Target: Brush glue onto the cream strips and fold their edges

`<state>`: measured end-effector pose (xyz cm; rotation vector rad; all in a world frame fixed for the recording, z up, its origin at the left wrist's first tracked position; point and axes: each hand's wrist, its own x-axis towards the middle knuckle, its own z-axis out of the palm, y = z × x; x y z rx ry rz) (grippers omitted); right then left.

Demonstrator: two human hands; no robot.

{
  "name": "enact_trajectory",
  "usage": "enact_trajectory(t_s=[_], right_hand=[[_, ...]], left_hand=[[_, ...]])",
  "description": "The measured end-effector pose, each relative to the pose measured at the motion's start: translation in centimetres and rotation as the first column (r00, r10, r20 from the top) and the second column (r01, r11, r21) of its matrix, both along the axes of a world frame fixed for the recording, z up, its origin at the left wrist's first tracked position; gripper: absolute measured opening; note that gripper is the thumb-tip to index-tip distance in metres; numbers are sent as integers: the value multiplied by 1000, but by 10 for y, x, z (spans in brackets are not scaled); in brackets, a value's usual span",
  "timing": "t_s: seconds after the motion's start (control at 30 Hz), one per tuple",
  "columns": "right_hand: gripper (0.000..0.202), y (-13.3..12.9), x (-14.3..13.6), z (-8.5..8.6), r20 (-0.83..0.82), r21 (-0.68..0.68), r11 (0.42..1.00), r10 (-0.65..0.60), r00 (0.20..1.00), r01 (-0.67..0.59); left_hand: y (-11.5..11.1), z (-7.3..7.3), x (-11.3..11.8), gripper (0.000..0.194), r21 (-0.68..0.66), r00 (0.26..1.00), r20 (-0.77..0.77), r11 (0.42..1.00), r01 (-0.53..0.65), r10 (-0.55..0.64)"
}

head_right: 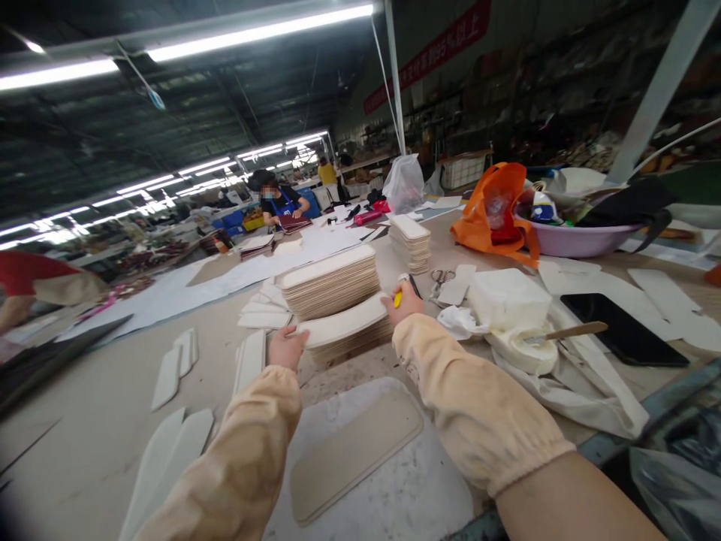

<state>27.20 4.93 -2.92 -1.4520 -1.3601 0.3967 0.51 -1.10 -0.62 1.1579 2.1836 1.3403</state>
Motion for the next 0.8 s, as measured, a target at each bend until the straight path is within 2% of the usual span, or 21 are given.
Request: enact_trajectory(t_s=[0.13,0.3,0.43,0.57,0.63,0.7,0.8], right_hand=[[33,12,-7,-8,33,-10,1000,-11,999,11],[36,26,-10,-20,54,-67,997,-24,998,28],[38,34,-7,-23,96,-92,995,-22,995,31],[38,25,0,-19,171,-117,992,-31,985,52],[39,12,6,-15,187,-117,992,-28,982,51],[38,-7,14,-11,199,-84,996,-7,980,24],[35,-47,28,-1,204,23,998,44,978,-50]], left_hand=[[8,-1,1,33,-91,996,-84,995,-51,44],[9,-7,3,35,-132,988,-155,991,-31,10],[10,-14,2,29,-122,986,-168,993,3,-23],[7,-14,-1,22,-55,986,-164,998,34,-43],[-2,-14,-5,19,-21,986,-151,998,62,-64],[-22,-15,-10,19,3,986,-122,994,111,-110],[-75,-20,-18,16,27,977,-67,978,206,-204]])
